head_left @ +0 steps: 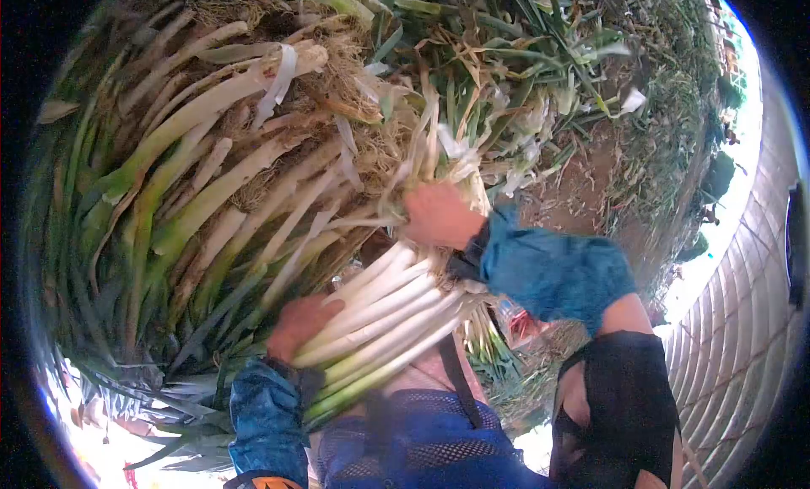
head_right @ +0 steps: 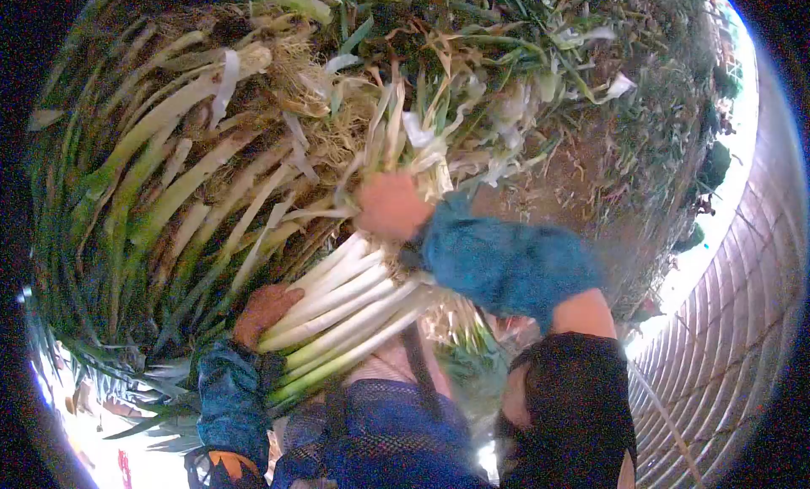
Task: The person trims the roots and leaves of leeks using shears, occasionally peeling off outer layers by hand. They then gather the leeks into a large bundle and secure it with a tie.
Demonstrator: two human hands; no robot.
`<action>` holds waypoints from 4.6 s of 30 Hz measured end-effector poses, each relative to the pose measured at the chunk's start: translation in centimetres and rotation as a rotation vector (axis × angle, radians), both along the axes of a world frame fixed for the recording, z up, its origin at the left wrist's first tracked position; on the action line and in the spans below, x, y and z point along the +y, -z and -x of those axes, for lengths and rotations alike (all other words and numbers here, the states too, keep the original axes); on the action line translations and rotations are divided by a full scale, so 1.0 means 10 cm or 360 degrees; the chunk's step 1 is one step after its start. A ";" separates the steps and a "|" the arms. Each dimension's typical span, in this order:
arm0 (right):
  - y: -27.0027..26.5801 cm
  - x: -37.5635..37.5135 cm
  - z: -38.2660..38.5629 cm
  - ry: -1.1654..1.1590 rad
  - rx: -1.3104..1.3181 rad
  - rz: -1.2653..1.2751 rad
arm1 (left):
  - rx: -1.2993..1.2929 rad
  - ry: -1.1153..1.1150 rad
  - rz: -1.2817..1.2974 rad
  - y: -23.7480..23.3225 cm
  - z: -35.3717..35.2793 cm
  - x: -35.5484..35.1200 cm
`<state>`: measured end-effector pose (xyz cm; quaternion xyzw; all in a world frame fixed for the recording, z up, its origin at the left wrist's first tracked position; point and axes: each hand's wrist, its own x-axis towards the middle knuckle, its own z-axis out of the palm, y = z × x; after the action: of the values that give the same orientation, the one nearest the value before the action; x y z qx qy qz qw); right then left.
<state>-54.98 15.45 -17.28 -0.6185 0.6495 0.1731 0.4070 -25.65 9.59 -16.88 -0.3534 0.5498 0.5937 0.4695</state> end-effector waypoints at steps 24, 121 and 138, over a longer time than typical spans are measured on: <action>0.41 1.33 1.68 0.1817 -0.0370 -0.0798 | 0.0077 0.0090 0.0149 -0.05 -0.08 -0.01; 0.40 1.67 2.33 0.1909 -0.0377 -0.0499 | 0.0196 0.0073 0.0221 0.21 -0.10 0.13; -0.51 1.03 3.95 0.0908 0.1449 0.0076 | 0.0180 0.0043 0.0181 0.13 -0.07 0.22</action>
<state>-94.50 25.75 -12.16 -0.2888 0.9063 0.2916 0.1010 -24.97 11.75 -18.22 -0.3379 0.6132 0.5740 0.4247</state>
